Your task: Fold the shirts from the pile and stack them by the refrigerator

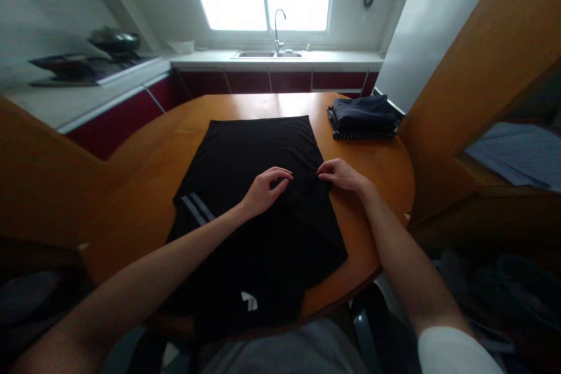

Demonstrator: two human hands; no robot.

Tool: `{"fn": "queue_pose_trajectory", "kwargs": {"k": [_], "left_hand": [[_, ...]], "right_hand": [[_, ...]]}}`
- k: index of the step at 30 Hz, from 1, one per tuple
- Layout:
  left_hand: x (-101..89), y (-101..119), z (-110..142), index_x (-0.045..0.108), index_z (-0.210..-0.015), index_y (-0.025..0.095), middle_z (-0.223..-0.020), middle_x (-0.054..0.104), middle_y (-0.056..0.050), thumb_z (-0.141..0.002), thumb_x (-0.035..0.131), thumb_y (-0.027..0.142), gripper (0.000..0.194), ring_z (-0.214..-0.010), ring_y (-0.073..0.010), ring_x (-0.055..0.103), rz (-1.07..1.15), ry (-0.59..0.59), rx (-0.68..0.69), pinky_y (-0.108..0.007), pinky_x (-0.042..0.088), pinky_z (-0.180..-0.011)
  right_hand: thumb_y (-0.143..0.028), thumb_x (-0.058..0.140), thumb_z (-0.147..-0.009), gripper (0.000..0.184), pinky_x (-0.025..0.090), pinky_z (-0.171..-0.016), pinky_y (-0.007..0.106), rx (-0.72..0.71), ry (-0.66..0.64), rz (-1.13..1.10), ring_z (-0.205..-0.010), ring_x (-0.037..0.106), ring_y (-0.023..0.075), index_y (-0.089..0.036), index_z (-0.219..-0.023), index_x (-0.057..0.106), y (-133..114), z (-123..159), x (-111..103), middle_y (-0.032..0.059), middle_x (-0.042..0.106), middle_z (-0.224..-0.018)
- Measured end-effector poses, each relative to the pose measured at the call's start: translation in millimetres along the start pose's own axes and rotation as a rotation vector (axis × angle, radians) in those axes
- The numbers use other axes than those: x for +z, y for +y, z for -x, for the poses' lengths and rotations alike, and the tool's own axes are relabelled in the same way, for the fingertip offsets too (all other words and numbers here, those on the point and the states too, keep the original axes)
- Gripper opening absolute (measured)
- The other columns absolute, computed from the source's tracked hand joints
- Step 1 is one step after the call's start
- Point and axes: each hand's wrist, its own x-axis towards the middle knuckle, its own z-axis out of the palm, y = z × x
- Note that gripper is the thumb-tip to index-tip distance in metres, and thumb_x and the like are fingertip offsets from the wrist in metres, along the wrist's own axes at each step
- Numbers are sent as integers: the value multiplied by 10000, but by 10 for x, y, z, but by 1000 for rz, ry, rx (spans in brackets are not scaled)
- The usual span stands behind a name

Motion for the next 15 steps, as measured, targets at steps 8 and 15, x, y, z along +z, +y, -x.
{"fn": "queue_pose_trajectory", "kwargs": {"k": [8,15], "left_hand": [[-28,207,125,707,-1054,230,-1139,720,-56,-955,532,169,210,-1092,-193,654,-158,-259,304,-380,466,-1030],[97,290,262,640,-1292,197,-1434,586,-108,-979,574,278,330,-1398,-258,466,-219,-552,482,-413,356,-1171]], "right_hand": [[-345,635,-822,247,500,-703,288,11,98,47,-747,648,191,-171,-913,785,63,17,-89,57,750,-824],[-507,623,-840,381,448,-641,268,51,79,104,-689,591,165,-150,-821,752,7,60,-149,39,711,-752]]}}
